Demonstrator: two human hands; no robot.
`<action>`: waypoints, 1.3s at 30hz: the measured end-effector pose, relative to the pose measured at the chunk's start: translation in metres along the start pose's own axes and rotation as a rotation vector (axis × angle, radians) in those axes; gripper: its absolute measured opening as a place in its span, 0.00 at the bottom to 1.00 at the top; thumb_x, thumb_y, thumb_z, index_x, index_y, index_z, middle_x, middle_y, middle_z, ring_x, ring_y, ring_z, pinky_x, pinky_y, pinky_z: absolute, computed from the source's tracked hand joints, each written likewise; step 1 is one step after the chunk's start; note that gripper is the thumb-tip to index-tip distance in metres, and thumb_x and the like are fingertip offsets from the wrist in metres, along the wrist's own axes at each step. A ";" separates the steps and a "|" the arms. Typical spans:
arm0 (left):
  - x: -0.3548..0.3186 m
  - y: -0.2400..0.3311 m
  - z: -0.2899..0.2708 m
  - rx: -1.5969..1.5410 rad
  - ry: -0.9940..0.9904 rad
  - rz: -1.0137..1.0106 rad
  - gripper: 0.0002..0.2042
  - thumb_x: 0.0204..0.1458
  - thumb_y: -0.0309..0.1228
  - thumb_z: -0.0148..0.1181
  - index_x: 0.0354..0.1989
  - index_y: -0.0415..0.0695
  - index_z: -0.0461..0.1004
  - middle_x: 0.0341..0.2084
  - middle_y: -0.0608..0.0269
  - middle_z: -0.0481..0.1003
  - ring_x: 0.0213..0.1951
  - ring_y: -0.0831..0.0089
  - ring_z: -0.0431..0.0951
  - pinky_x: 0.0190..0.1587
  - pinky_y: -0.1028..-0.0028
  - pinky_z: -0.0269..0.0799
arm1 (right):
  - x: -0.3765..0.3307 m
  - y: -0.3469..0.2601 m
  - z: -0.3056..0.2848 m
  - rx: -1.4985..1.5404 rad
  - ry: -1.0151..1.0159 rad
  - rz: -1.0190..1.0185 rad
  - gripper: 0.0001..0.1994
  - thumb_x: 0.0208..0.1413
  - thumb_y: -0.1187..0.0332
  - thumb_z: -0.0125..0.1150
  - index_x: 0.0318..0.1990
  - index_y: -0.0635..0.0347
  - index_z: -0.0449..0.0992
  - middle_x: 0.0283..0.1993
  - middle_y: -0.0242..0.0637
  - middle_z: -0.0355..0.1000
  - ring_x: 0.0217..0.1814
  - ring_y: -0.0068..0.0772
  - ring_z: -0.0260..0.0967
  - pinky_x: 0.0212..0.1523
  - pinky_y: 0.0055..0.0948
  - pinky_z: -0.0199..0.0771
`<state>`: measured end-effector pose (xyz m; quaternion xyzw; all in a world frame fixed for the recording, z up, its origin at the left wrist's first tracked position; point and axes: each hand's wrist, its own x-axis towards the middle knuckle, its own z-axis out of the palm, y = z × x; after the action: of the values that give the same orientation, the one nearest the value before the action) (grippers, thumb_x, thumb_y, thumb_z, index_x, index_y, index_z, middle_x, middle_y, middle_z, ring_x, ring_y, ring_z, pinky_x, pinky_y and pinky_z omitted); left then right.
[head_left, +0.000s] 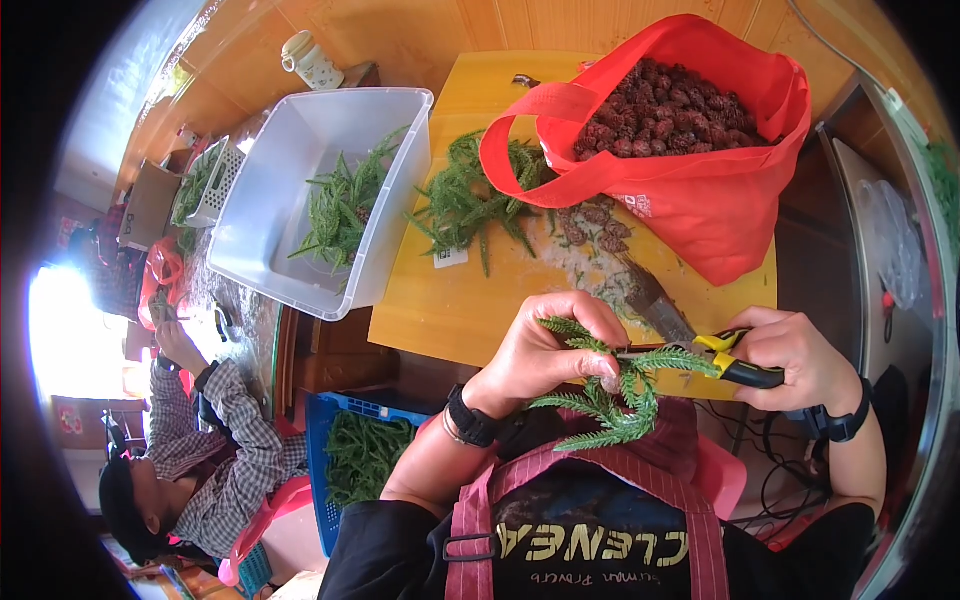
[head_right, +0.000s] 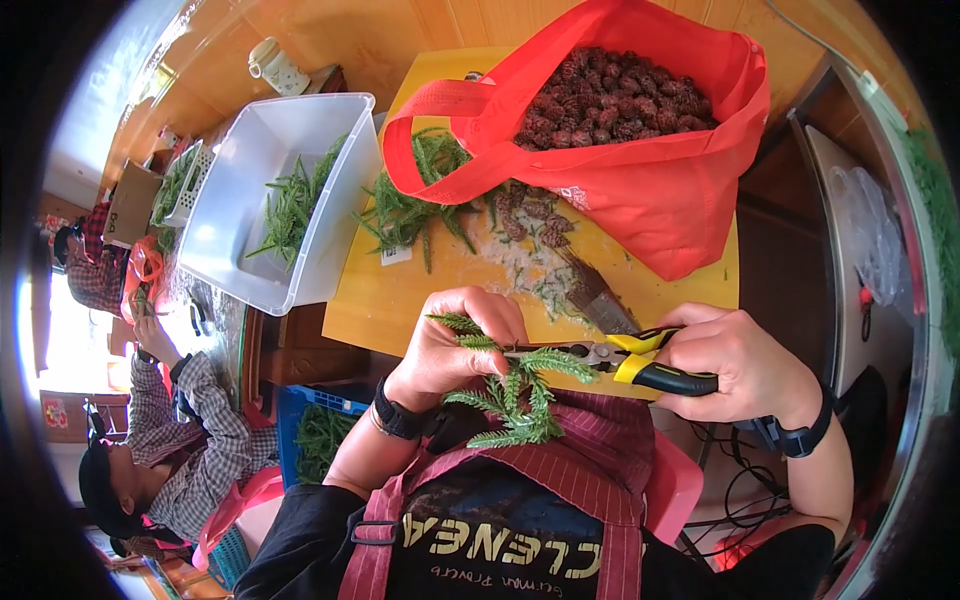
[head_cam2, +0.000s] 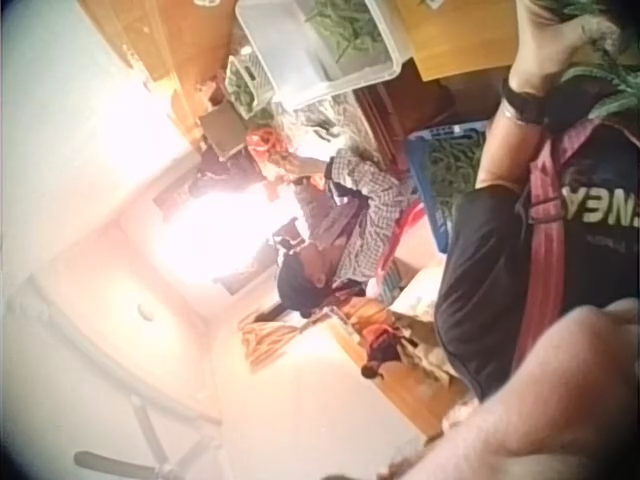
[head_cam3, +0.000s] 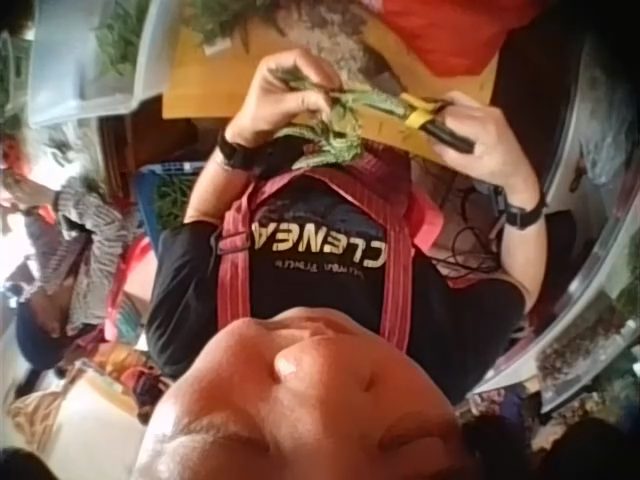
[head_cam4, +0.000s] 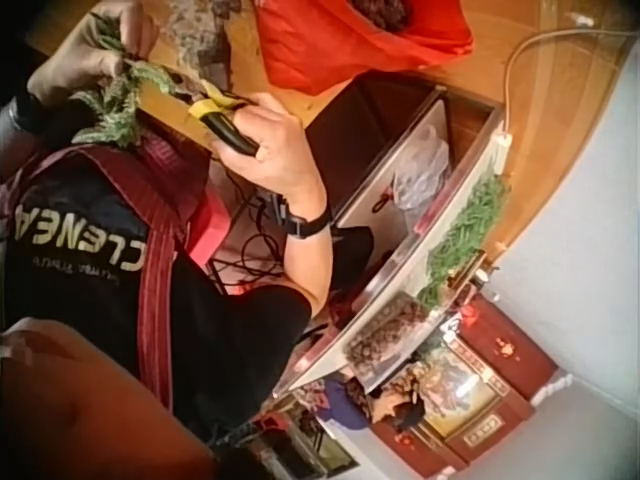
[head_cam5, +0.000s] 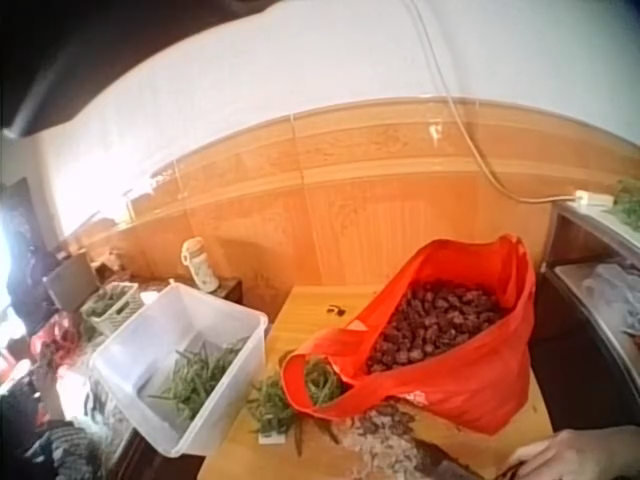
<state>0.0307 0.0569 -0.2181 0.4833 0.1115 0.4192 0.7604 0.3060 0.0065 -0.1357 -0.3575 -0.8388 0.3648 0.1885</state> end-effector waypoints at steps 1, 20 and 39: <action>0.000 0.000 -0.003 0.031 -0.037 0.036 0.10 0.41 0.25 0.68 0.27 0.39 0.71 0.27 0.56 0.74 0.31 0.72 0.73 0.35 0.74 0.68 | 0.000 0.000 0.000 0.000 0.006 -0.010 0.09 0.35 0.73 0.67 0.25 0.65 0.73 0.22 0.38 0.68 0.33 0.47 0.67 0.43 0.34 0.71; -0.003 0.002 -0.002 -0.041 -0.055 0.003 0.09 0.44 0.24 0.67 0.29 0.38 0.71 0.30 0.60 0.74 0.33 0.75 0.73 0.37 0.76 0.70 | -0.006 -0.011 0.006 -0.280 0.041 0.046 0.08 0.35 0.74 0.66 0.23 0.63 0.71 0.24 0.38 0.69 0.36 0.46 0.68 0.38 0.36 0.72; -0.007 0.003 0.002 -0.063 -0.051 -0.221 0.12 0.45 0.32 0.67 0.30 0.37 0.72 0.29 0.57 0.73 0.34 0.71 0.70 0.39 0.73 0.66 | -0.001 0.013 0.012 -0.068 0.064 -0.010 0.08 0.36 0.74 0.67 0.22 0.65 0.72 0.23 0.39 0.70 0.38 0.49 0.71 0.36 0.35 0.71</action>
<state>0.0264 0.0511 -0.2158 0.4544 0.1313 0.3236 0.8195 0.3061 0.0061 -0.1537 -0.3709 -0.8459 0.3237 0.2049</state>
